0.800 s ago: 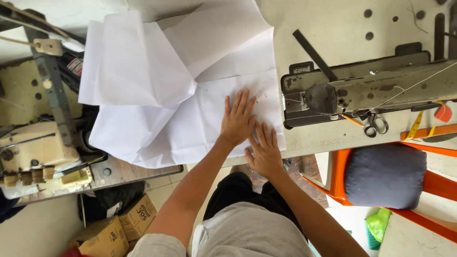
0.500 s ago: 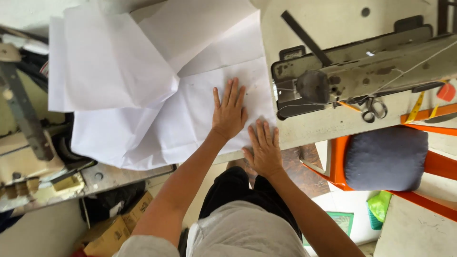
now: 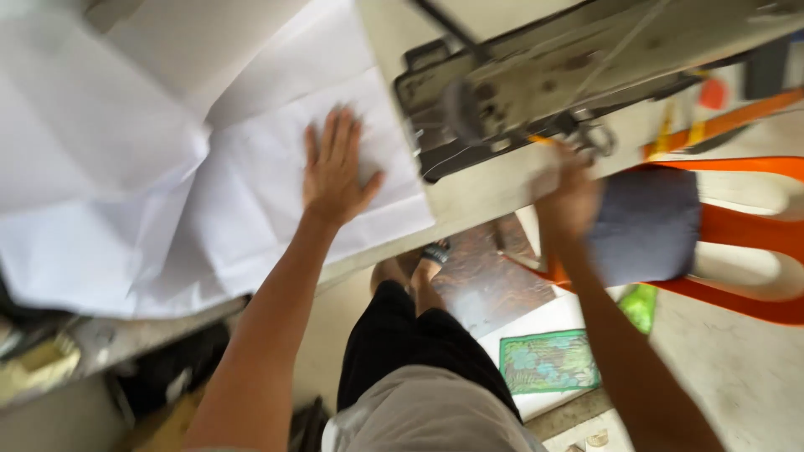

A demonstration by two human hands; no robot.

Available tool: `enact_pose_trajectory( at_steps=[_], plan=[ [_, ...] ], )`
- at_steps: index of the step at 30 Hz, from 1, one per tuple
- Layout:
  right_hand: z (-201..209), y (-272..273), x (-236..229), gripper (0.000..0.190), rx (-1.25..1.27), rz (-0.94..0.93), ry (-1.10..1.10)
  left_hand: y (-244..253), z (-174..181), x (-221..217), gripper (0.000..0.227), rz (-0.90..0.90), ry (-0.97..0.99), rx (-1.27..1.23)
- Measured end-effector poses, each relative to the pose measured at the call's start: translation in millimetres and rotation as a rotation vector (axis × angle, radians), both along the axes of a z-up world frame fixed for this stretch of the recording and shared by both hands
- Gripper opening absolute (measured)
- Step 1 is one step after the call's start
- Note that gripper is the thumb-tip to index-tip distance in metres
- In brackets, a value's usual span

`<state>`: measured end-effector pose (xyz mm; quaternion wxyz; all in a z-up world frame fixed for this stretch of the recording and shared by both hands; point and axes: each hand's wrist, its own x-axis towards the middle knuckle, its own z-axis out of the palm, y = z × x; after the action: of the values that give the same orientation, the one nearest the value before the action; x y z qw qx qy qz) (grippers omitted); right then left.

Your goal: The person uses a pair of scissors to cut a piece of white fabric laid out on a table. They carefully follow a pattern pinned to the fabric, cutting along the marked lines to separate the shape from the rest of the material.

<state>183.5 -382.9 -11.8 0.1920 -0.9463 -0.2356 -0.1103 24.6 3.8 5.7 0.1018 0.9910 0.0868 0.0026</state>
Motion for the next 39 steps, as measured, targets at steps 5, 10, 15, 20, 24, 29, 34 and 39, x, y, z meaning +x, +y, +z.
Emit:
enact_pose_trajectory(
  at_steps=[5,10,15,20,24,29,34,39],
  plan=[
    [29.7,-56.4,74.6,0.032,-0.282,0.192,-0.038,0.4,27.6,-3.6,0.091,-0.022,0.114,0.048],
    [24.7,-64.3,81.3,0.021,-0.429,0.214,-0.085,-0.9,13.1,-10.1,0.073,-0.102,-0.146,0.145],
    [25.8,-61.1,81.6,0.03,-0.42,0.126,0.204,-8.8,18.6,-20.0,0.055,-0.238,-0.256,0.18],
    [119.3,-4.6,26.4,0.019,0.426,-0.381,1.113,-20.9,20.4,-29.1,0.091,-0.162,-0.114,0.012],
    [98.3,-28.0,-53.4,0.025,0.908,-0.537,1.265,-23.7,21.6,-33.8,0.109,-0.151,-0.001,-0.042],
    [68.7,-25.8,-167.4,0.012,0.439,-0.374,1.39,-22.3,24.4,-30.0,0.117,-0.164,0.066,-0.057],
    [97.0,27.5,-193.8,0.035,0.191,-0.282,1.547,-24.3,24.5,-32.2,0.117,-0.147,0.122,-0.074],
    [93.8,52.8,-187.5,0.048,0.148,-0.141,1.517,-22.3,21.7,-31.5,0.119,-0.156,0.075,-0.05]
  ],
)
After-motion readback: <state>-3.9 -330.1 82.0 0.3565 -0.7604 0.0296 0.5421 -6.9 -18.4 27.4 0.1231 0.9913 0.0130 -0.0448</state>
